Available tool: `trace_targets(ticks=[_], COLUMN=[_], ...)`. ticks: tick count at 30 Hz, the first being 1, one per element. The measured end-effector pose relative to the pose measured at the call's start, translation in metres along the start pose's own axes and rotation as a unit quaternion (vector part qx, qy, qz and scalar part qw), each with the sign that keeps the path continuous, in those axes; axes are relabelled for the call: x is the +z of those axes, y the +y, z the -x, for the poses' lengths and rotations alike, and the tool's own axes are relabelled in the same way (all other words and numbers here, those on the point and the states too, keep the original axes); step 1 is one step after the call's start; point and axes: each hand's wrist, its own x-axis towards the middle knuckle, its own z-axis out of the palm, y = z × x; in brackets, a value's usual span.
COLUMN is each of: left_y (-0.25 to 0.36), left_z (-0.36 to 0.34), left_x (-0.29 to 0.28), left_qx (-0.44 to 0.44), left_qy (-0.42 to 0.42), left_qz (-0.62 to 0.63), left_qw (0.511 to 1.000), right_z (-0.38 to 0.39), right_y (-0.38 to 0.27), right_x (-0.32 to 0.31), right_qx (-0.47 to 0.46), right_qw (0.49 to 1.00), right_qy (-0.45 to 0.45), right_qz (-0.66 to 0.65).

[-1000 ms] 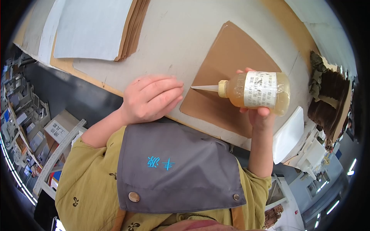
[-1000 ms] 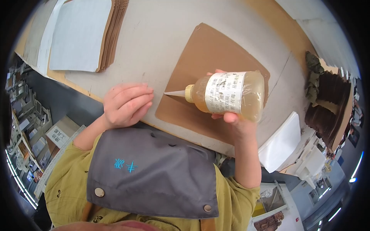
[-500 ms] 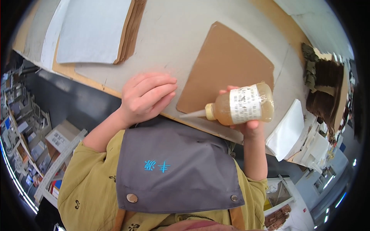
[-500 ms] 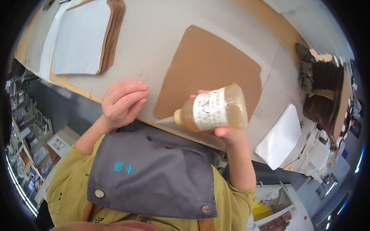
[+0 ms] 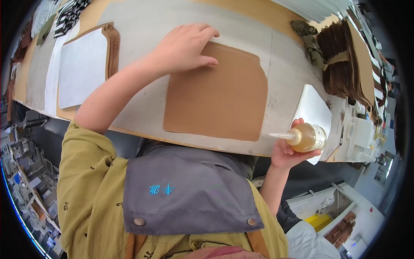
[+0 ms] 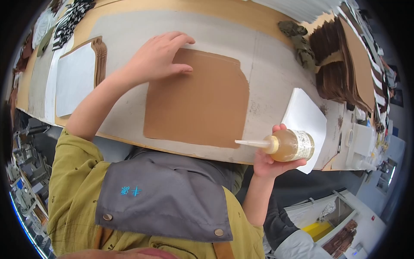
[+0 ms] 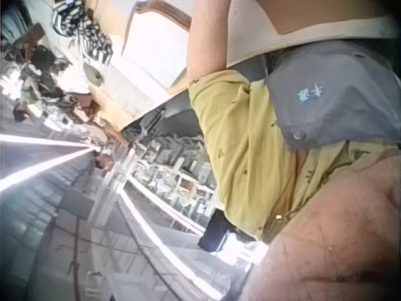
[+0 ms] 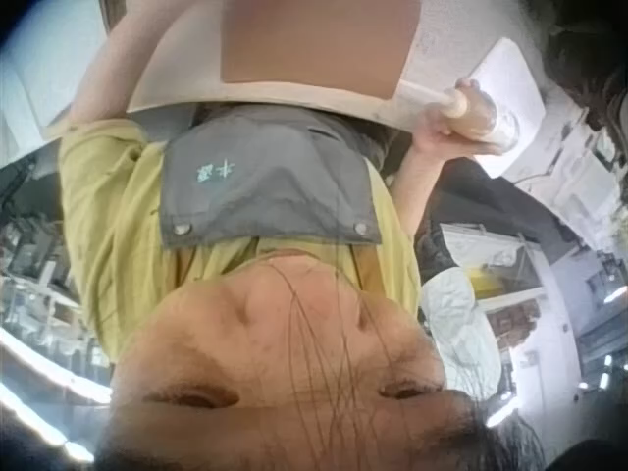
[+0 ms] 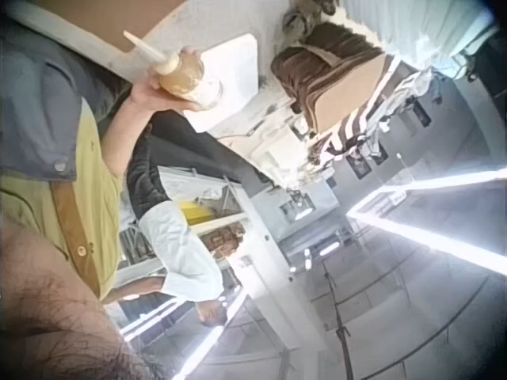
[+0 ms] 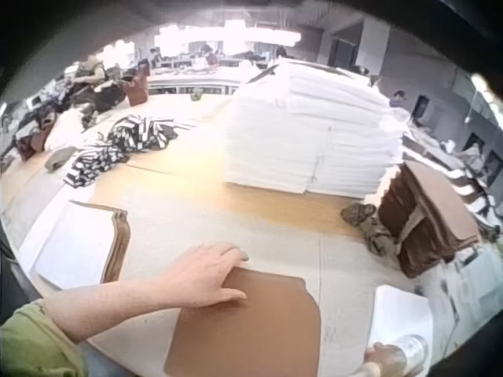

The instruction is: Applying adhesive to a leather piece and carefully pressing a white paper backing onto it.

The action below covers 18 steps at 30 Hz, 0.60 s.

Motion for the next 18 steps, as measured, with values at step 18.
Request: trace_targets(ticks=[18], left_y=[0.021], left_z=[-0.054], left_x=[-0.007], left_qx=[-0.061], left_qy=[-0.252], left_qz=[-0.079], left_qw=[0.963], right_z=[0.023], right_y=[-0.010], right_x=[-0.015], right_qx=[-0.040], right_qw=[0.999], right_qy=[0.004], right_qz=[-0.010])
